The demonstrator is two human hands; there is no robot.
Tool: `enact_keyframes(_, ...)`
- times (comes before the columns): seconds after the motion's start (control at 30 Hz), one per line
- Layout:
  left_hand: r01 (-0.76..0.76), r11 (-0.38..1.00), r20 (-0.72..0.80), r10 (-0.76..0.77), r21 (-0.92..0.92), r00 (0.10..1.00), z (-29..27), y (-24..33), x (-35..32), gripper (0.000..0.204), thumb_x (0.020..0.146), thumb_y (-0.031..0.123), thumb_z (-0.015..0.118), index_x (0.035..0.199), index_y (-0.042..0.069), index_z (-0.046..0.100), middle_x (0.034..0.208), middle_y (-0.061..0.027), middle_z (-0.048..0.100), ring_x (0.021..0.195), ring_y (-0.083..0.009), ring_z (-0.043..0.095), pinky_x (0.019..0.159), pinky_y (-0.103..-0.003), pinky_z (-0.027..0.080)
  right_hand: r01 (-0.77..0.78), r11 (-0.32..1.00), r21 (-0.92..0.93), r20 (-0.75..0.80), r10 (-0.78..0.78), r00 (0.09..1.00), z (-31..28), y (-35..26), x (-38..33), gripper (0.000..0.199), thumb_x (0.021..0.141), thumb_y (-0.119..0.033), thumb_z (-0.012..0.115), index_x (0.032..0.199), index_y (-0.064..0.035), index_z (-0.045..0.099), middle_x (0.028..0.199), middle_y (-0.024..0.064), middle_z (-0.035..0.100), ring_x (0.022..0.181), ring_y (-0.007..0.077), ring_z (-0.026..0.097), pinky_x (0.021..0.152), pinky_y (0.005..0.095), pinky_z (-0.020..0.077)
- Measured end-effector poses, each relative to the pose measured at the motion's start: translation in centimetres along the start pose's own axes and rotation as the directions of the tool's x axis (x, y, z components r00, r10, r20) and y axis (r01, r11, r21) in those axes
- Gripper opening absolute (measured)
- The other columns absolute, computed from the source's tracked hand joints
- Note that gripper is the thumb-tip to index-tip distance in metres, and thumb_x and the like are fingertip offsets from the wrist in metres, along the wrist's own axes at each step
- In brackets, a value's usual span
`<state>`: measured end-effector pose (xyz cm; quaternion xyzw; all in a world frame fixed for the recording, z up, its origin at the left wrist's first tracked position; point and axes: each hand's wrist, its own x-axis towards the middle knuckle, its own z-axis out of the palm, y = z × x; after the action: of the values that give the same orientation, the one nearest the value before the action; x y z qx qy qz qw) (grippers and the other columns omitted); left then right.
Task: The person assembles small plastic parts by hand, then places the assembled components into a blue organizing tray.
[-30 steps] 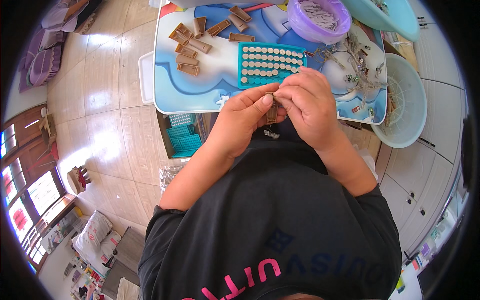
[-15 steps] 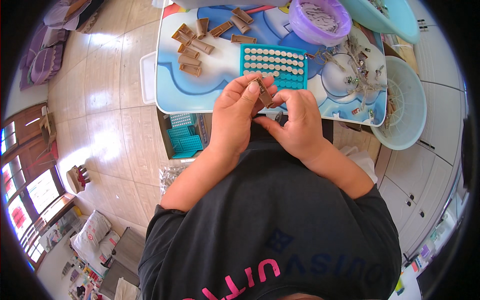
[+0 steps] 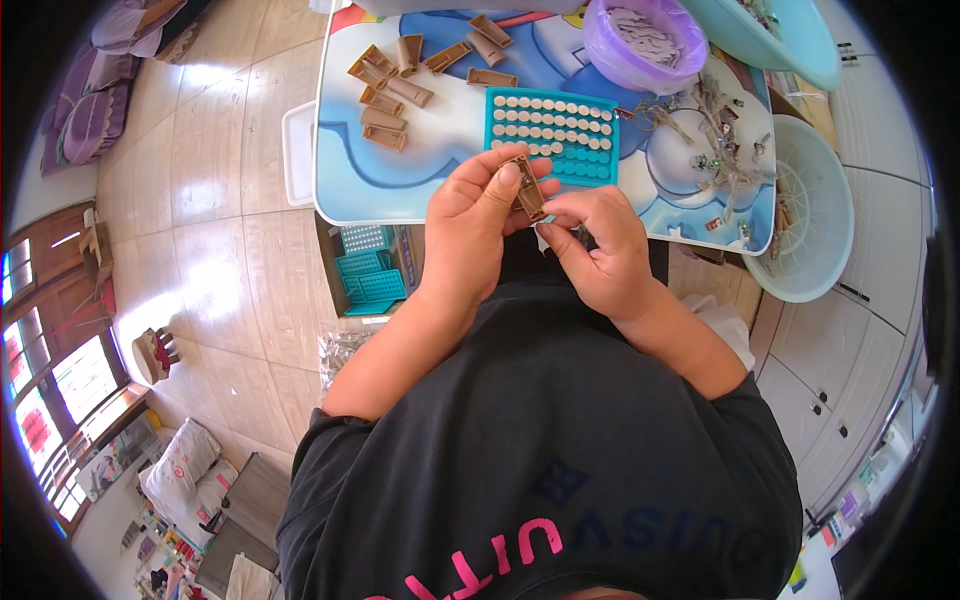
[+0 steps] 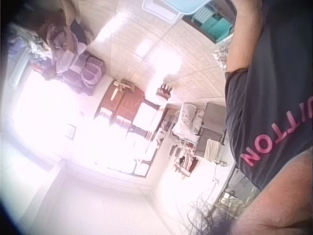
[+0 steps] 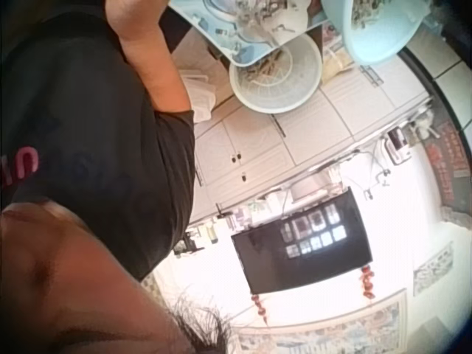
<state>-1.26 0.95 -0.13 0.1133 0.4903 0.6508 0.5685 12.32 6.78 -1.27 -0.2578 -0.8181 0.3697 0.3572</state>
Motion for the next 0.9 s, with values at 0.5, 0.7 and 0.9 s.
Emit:
enact_keyframes(0.5, 0.025, 0.998, 0.04, -0.027, 0.054, 0.999, -0.4, -0.6, 0.0, 0.032, 0.095, 0.018, 0.045, 0.12, 0.0, 0.05, 0.103, -0.0139, 0.062, 0.088, -0.0163, 0.062, 0.074, -0.027, 0.051, 0.036, 0.995, -0.089, 0.095, -0.028, 0.995, -0.7, -0.5, 0.8, 0.019, 0.073, -0.013, 0.069, 0.091, -0.0091, 0.063, 0.072, 0.0021, 0.062, 0.063, 0.02, 0.057, 0.064, 0.0321, 0.037)
enact_keyframes(0.7, 0.046, 0.997, 0.028, -0.048, 0.058, 0.998, -0.8, -1.4, 0.1, 0.031, 0.094, 0.017, 0.047, 0.12, 0.0, 0.051, 0.102, -0.0113, 0.062, 0.085, -0.0125, 0.06, 0.072, -0.024, 0.05, 0.052, 0.994, -0.1, 0.141, -0.037, 0.989, -0.6, 0.2, 0.8, 0.014, 0.076, -0.012, 0.067, 0.089, -0.0082, 0.064, 0.068, 0.0015, 0.061, 0.061, 0.0186, 0.056, 0.063, 0.031, 0.0369)
enact_keyframes(0.9, 0.123, 0.982, 0.094, -0.137, 0.144, 0.986, -0.9, -1.3, -0.3, 0.033, 0.095, 0.018, 0.045, 0.123, 0.0, 0.05, 0.1, -0.011, 0.062, 0.083, -0.0121, 0.059, 0.074, -0.025, 0.049, -0.045, 0.996, -0.074, -0.004, 0.044, 0.999, -0.2, 1.4, 1.5, 0.005, 0.077, -0.011, 0.066, 0.08, -0.0072, 0.063, 0.066, 0.0028, 0.061, 0.06, 0.0199, 0.057, 0.06, 0.0311, 0.0379)
